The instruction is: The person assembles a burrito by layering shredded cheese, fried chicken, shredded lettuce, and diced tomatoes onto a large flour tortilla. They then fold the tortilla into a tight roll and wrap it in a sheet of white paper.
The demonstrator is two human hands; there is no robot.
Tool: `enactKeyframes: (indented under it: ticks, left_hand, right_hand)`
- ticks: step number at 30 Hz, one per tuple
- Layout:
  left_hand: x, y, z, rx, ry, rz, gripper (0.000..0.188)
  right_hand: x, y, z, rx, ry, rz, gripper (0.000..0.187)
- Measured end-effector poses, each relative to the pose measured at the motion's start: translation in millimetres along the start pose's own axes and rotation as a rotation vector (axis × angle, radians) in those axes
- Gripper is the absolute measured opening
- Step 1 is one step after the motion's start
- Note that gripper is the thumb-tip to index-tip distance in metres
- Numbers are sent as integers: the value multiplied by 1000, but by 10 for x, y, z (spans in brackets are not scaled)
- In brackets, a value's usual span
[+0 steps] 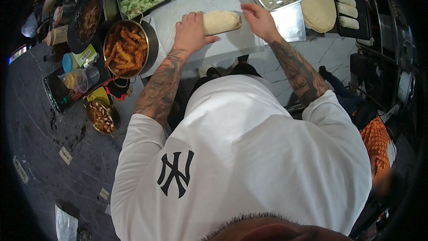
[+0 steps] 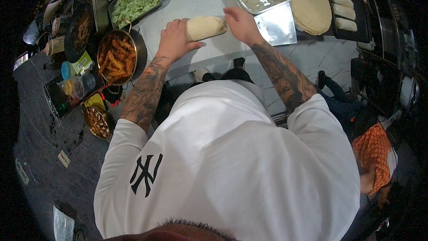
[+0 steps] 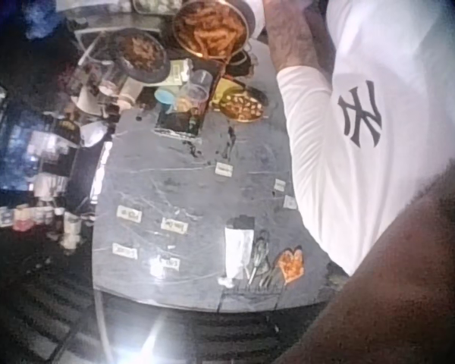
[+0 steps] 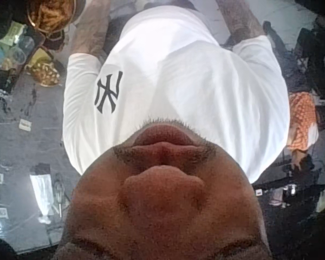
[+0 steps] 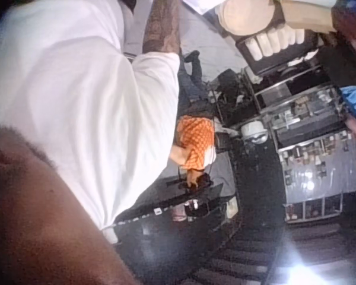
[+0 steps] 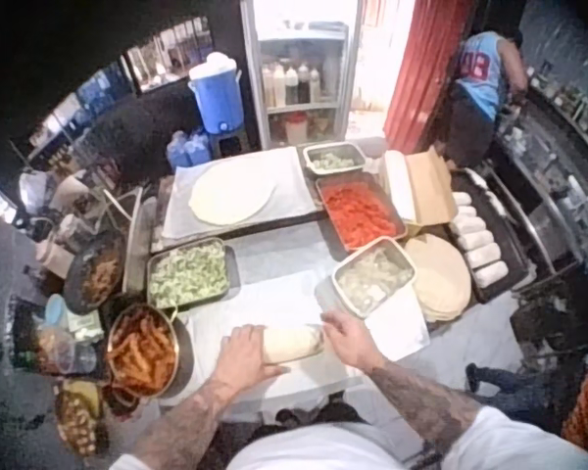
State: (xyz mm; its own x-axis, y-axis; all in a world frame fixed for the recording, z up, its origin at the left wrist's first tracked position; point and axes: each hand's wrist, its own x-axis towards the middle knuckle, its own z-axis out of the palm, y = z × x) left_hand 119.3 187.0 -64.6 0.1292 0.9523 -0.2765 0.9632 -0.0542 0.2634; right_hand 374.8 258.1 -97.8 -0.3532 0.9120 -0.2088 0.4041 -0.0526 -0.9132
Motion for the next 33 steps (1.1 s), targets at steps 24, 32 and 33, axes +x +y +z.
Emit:
enactKeyframes:
  ticks: [24, 32, 33]
  left_hand:
    - [222, 308, 79, 59, 22, 97, 91]
    - [252, 210, 210, 25, 156, 126, 73]
    - [244, 218, 206, 38, 156, 119, 73]
  right_hand:
    - [-389, 209, 643, 141, 298, -92, 53]
    - [-296, 198, 902, -52, 203, -307, 57]
    - [-291, 197, 874, -63, 189, -305, 58]
